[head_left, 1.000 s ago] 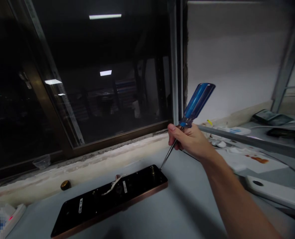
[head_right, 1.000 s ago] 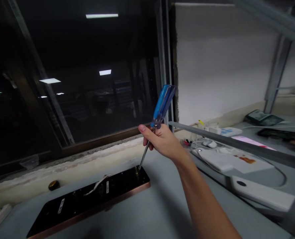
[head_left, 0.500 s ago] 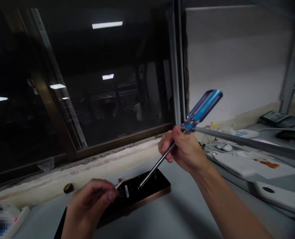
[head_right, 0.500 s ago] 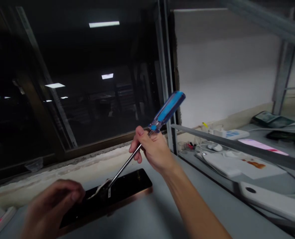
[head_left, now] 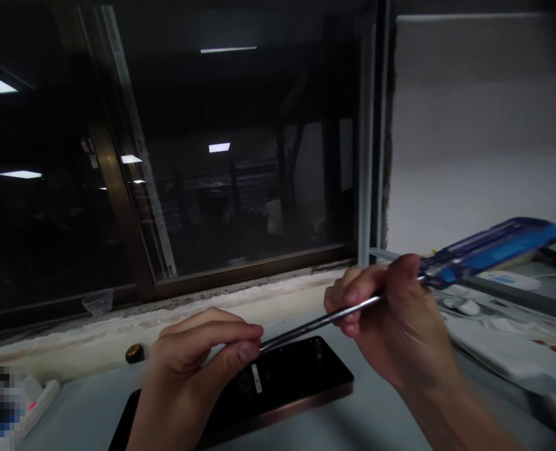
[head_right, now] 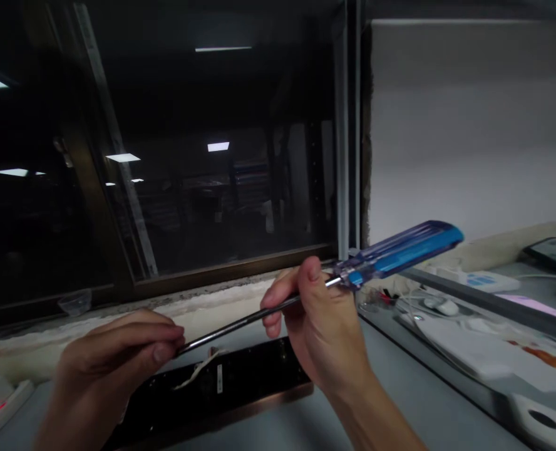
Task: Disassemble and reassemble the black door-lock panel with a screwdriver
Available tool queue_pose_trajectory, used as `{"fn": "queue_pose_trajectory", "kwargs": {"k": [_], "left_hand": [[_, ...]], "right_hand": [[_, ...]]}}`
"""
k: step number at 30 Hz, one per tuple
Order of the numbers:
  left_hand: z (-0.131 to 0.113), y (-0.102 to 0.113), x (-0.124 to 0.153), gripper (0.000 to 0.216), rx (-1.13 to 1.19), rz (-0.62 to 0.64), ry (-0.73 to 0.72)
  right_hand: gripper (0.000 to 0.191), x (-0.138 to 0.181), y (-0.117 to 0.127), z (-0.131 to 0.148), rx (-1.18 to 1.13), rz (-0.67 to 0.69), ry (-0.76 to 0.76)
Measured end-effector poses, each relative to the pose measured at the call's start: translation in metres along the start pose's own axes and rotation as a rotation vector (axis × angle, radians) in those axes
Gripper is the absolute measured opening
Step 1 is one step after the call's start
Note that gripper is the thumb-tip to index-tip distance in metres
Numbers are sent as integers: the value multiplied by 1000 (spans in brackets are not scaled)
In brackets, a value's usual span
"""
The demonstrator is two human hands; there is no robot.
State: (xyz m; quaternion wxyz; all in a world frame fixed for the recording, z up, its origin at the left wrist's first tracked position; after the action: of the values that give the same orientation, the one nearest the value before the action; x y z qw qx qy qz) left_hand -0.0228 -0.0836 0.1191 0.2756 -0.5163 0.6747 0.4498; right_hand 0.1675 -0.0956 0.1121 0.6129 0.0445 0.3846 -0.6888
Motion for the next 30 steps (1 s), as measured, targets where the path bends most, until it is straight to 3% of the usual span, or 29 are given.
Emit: {"fn": "queue_pose_trajectory", "kwargs": {"k": [4,14,22,25,30], "left_hand": [[0,6,-2,15,10,74,30],[1,10,-1,12,4,41,75],[17,1,1,7,211,-249,262],[24,0,1,7,375,-288,304],[27,2,3,9,576,-209,423]], "right_hand": [[39,1,0,-1,18,-62,46],[38,3,-3,-6,98,-107,89],[34,14,-13,-7,195,-173,197],[31,21,-12,-8,327,-108,350],[28,31,5,-6,546,66,475]]}}
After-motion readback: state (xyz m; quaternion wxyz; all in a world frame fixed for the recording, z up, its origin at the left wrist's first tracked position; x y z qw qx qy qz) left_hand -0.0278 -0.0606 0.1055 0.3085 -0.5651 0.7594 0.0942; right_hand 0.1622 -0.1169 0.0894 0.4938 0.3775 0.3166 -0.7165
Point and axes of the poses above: each hand's wrist, its own x-axis away from the middle knuckle, its own y-axis out of the back of the hand, z = x × y, the point moved 1 cm from there along -x, towards the middle knuckle, and after that the axes turned 11 degrees about -y, right-handed, at the moved point
